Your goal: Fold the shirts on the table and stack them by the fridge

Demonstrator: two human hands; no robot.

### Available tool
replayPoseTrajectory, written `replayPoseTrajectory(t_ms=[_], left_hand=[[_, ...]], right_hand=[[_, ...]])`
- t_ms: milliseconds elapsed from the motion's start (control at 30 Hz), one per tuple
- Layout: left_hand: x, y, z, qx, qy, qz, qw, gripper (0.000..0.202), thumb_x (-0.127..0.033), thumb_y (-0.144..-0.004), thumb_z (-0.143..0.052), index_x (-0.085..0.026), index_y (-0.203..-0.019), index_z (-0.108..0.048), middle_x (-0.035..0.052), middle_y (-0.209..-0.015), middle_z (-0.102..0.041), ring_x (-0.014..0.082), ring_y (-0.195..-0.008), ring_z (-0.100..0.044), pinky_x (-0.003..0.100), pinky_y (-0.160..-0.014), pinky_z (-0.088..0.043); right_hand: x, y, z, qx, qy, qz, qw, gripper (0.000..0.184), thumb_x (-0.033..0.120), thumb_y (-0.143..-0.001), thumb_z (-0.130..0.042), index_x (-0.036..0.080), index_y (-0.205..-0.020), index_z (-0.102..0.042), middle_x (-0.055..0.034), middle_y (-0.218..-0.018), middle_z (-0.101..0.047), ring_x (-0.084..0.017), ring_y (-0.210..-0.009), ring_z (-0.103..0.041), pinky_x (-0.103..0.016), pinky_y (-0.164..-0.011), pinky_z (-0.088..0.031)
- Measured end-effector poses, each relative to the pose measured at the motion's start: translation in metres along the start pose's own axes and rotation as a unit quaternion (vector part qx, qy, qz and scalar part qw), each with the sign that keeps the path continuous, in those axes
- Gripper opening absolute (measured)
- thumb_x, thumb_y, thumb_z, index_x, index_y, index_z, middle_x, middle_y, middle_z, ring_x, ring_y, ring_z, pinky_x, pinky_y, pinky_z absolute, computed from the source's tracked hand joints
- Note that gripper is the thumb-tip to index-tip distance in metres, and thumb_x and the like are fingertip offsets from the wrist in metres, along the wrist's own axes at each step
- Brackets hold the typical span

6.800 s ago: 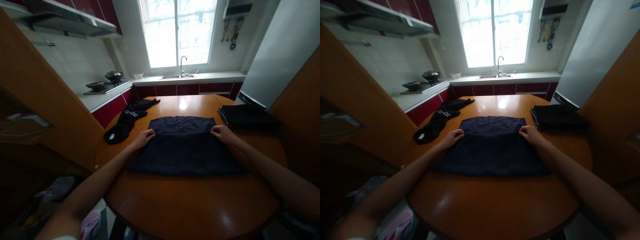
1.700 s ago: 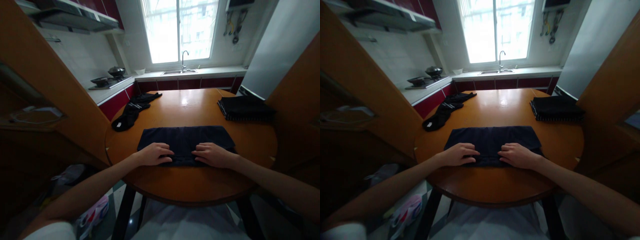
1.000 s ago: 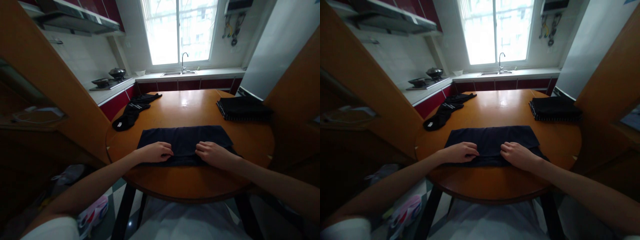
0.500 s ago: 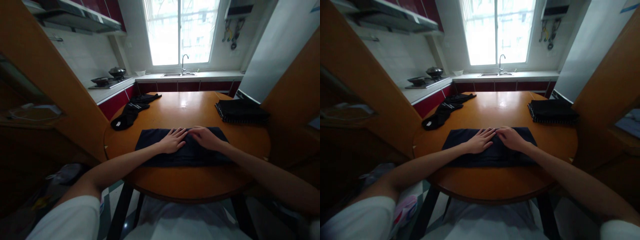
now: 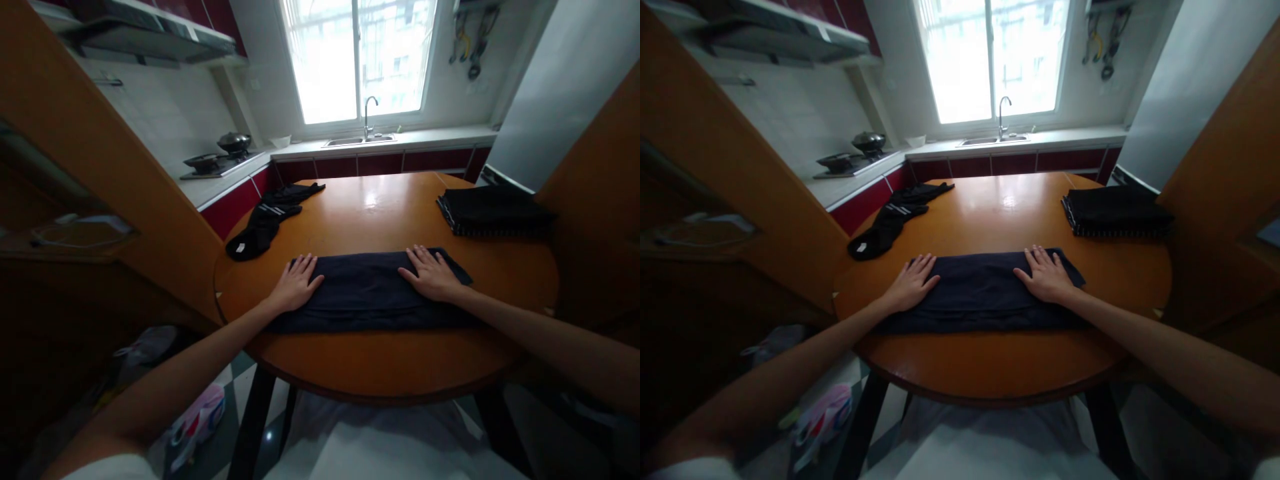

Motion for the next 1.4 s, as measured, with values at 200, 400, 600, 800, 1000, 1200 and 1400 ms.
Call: replayPoseTrajectory(t_ms=[200,400,600,800,1000,1200,1400], left_hand=[[0.063,0.021,-0.002,0.032,0.017,0.081,0.996,0.074,-0.059,-0.102,-0.020,-0.014,-0.161,-0.022,0.0139,-0.167,-0.021,0.0300,-0.155,-0.016,0.057,-0.123,-0.013],[-0.002,0.028,0.041,-0.019,0.049,-0.038,0.998,0.069,-0.057,-0.104,-0.031,-0.017,-0.160,-0.028,0.0154,-0.167,-0.022,0.0308,-0.155,-0.016,0.055,-0.122,-0.019],[-0.125,0.089,0.031,0.050,0.051,-0.282,0.957,0.058,-0.043,-0.105,-0.043,-0.035,-0.160,-0.025,0.0062,-0.167,-0.025,0.0296,-0.155,-0.015,0.058,-0.122,-0.020],[-0.126,0.111,0.025,0.084,0.043,-0.287,0.953,0.062,-0.043,-0.103,-0.050,-0.035,-0.160,-0.026,0.0059,-0.166,-0.026,0.0325,-0.155,-0.013,0.061,-0.121,-0.020],[-0.158,0.077,0.060,0.013,0.100,-0.289,0.952,0.055,-0.041,-0.106,-0.042,-0.028,-0.158,-0.030,0.0086,-0.163,-0.035,0.0250,-0.153,-0.025,0.051,-0.123,-0.026],[-0.181,0.066,0.015,0.032,0.054,-0.316,0.947,0.083,-0.058,-0.098,-0.053,-0.025,-0.163,-0.014,0.0125,-0.166,-0.023,0.0363,-0.155,-0.011,0.069,-0.118,-0.020],[-0.153,0.017,0.006,0.032,0.049,-0.296,0.953,0.075,-0.057,-0.099,-0.050,-0.031,-0.162,-0.017,0.0084,-0.167,-0.021,0.0335,-0.156,-0.009,0.068,-0.118,-0.018]], right_hand=[[-0.060,0.016,0.002,0.035,0.001,-0.096,0.995,0.084,0.066,-0.099,-0.021,0.009,-0.161,-0.022,-0.0155,-0.168,-0.015,-0.028,-0.156,-0.011,-0.054,-0.124,-0.011],[-0.005,0.039,0.039,-0.065,-0.011,0.065,0.996,0.065,0.054,-0.102,-0.034,0.017,-0.156,-0.038,-0.0166,-0.166,-0.022,-0.032,-0.155,-0.014,-0.063,-0.121,-0.013],[0.100,0.107,0.028,-0.007,-0.058,0.320,0.946,0.063,0.046,-0.102,-0.047,0.029,-0.160,-0.030,-0.0122,-0.166,-0.023,-0.030,-0.154,-0.019,-0.059,-0.120,-0.024],[0.111,0.138,0.020,0.006,-0.056,0.338,0.939,0.070,0.049,-0.098,-0.055,0.024,-0.160,-0.030,-0.0154,-0.164,-0.027,-0.033,-0.153,-0.021,-0.061,-0.120,-0.024],[0.116,0.127,0.033,0.001,-0.087,0.323,0.942,0.058,0.043,-0.104,-0.045,0.021,-0.157,-0.036,-0.0137,-0.161,-0.037,-0.028,-0.151,-0.030,-0.056,-0.121,-0.027],[0.116,0.116,0.024,-0.043,-0.037,0.297,0.953,0.064,0.041,-0.101,-0.049,0.021,-0.159,-0.031,-0.0138,-0.166,-0.025,-0.031,-0.154,-0.018,-0.057,-0.121,-0.026],[0.100,0.062,0.009,-0.029,-0.020,0.284,0.958,0.058,0.042,-0.105,-0.039,0.020,-0.158,-0.035,-0.0143,-0.164,-0.027,-0.030,-0.153,-0.020,-0.056,-0.122,-0.024]])
Point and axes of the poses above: each hand's wrist, its own y-axis away from the middle knuckle, its own z-axis out of the back of the hand, x = y × z, the point moved 10 cm from there along -y, towards the middle knuckle
